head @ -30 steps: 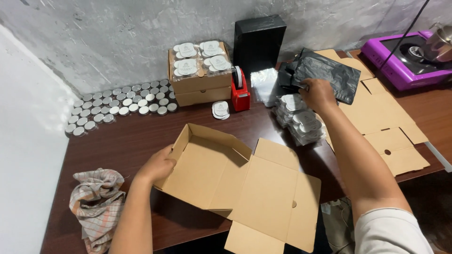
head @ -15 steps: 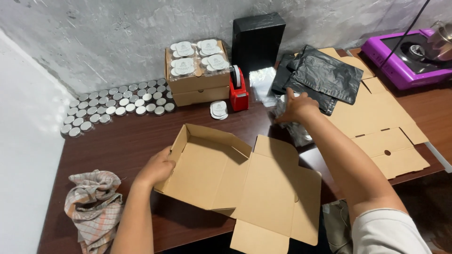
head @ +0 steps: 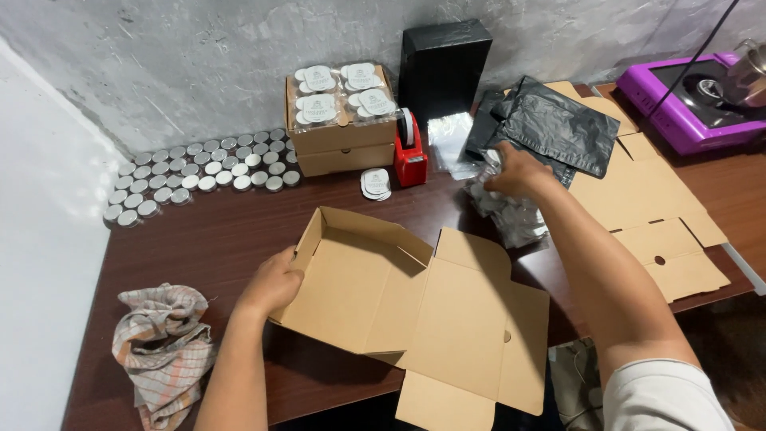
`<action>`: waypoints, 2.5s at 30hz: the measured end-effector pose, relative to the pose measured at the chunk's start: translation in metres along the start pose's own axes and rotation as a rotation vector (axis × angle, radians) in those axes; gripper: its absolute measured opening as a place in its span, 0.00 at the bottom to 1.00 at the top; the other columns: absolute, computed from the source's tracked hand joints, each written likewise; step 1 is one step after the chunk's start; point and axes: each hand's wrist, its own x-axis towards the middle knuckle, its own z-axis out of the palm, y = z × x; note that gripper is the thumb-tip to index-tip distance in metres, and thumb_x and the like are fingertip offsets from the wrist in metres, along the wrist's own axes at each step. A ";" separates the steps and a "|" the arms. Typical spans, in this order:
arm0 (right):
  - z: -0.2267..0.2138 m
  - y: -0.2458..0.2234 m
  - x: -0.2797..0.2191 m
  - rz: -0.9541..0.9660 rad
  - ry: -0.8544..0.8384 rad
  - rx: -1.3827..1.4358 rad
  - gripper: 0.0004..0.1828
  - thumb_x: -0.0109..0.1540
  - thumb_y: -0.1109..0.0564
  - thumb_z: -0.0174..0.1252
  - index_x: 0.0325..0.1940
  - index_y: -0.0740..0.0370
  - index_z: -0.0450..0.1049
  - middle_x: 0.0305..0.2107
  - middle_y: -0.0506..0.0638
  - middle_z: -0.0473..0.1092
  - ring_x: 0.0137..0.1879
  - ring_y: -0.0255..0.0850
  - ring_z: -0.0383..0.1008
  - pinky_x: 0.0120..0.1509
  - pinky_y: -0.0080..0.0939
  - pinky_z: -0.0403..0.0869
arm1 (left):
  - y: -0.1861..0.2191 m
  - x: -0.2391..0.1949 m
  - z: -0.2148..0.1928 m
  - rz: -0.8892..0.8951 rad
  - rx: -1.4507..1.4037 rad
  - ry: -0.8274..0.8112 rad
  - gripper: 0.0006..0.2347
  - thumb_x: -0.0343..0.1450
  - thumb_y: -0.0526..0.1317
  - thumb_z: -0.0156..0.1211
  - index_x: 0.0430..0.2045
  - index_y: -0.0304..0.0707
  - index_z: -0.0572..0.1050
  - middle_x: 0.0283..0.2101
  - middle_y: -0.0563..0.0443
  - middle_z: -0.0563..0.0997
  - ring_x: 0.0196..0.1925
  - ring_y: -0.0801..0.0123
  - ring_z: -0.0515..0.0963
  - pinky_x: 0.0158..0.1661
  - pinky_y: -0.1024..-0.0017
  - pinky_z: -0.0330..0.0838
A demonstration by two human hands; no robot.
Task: Assembling a cardboard box, filling it with packaged items, and wrapping it in a plastic shipping bag.
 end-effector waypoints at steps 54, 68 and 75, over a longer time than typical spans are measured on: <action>0.149 -0.181 -0.111 -0.950 0.190 -0.283 0.43 0.53 0.40 0.69 0.72 0.38 0.64 0.66 0.55 0.57 0.70 0.55 0.59 0.69 0.54 0.66 | -0.018 0.005 0.000 0.056 0.017 0.031 0.29 0.70 0.39 0.48 0.69 0.30 0.61 0.67 0.29 0.68 0.72 0.39 0.64 0.67 0.41 0.60; 0.078 -0.072 -0.108 -1.009 0.561 -0.021 0.44 0.52 0.39 0.73 0.70 0.48 0.67 0.60 0.57 0.68 0.69 0.56 0.66 0.72 0.59 0.65 | -0.020 0.016 0.004 0.031 0.048 0.053 0.26 0.70 0.38 0.48 0.68 0.36 0.66 0.66 0.30 0.71 0.71 0.37 0.66 0.67 0.39 0.60; 0.027 0.020 -0.113 0.116 0.200 -0.147 0.64 0.51 0.21 0.62 0.82 0.44 0.44 0.69 0.68 0.57 0.71 0.67 0.63 0.67 0.67 0.67 | -0.023 0.019 0.008 0.022 0.033 0.062 0.27 0.69 0.39 0.49 0.68 0.38 0.67 0.66 0.31 0.72 0.71 0.38 0.66 0.68 0.42 0.59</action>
